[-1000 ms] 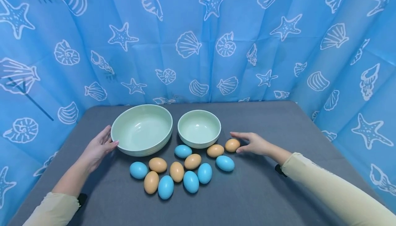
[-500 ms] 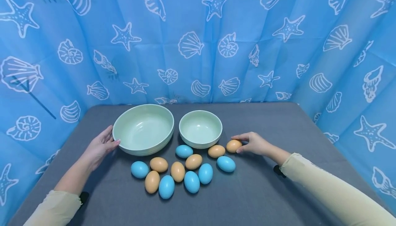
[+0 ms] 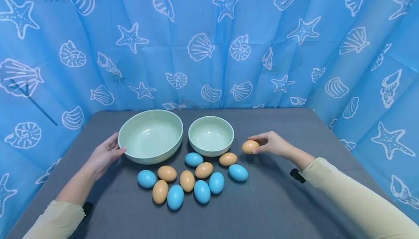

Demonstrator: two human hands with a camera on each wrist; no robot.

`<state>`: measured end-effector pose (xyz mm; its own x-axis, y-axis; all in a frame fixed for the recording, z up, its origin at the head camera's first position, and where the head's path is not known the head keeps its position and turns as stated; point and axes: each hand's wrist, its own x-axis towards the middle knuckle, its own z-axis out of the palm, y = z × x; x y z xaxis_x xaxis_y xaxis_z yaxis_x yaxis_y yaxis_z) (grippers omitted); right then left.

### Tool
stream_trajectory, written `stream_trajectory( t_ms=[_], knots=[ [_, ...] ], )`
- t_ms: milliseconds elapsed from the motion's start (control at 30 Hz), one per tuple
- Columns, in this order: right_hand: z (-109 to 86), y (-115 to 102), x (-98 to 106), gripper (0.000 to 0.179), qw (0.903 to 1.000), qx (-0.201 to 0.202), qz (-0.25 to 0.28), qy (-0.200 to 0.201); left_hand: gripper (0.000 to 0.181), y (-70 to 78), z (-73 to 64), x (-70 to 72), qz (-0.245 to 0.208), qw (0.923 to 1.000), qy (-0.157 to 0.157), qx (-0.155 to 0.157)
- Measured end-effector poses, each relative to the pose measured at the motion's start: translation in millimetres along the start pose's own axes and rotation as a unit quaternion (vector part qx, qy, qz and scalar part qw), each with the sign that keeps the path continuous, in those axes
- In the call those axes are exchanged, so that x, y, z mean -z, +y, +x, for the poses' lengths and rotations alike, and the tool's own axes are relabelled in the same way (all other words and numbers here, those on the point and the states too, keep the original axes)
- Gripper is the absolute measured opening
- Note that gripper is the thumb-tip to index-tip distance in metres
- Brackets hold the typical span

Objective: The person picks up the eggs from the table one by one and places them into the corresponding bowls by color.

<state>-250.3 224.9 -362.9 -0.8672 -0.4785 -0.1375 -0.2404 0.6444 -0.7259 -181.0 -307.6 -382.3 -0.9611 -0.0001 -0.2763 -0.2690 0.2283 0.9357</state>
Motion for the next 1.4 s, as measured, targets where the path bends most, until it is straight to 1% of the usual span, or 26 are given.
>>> stream_trajectory(
  t_ms=[267, 433, 533, 900, 1133, 1300, 1400],
  knots=[
    [-0.3, -20, 12, 0.054, 0.9999, -0.013, -0.001, 0.004, 0.083, -0.8, -0.1, 2.3, -0.013, 0.9999, 0.001, 0.007],
    [1.1, -30, 16, 0.053, 1.0000, -0.003, 0.007, 0.000, 0.083, -1.8, 0.8, 2.4, -0.008, 0.9999, 0.002, 0.007],
    [2.4, -35, 16, 0.052, 0.9999, -0.004, 0.010, 0.002, 0.082, -1.8, 1.1, 2.2, -0.009, 0.9999, 0.000, 0.006],
    [16.1, -58, 18, 0.053, 0.9995, 0.002, 0.032, 0.000, 0.084, -0.3, -1.0, 0.4, -0.015, 0.9999, 0.000, 0.007],
    [25.2, -69, 14, 0.053, 0.9990, 0.019, 0.041, 0.002, 0.086, 0.1, -1.6, 0.2, -0.014, 0.9999, 0.005, 0.008],
    [31.3, -79, 12, 0.053, 0.9988, 0.010, 0.049, 0.000, 0.086, 1.2, -1.2, 0.2, -0.008, 0.9999, 0.003, 0.006],
    [36.2, -85, 9, 0.053, 0.9982, 0.012, 0.059, -0.004, 0.085, 1.9, -1.4, 0.0, -0.008, 0.9999, 0.004, 0.005]
  ],
)
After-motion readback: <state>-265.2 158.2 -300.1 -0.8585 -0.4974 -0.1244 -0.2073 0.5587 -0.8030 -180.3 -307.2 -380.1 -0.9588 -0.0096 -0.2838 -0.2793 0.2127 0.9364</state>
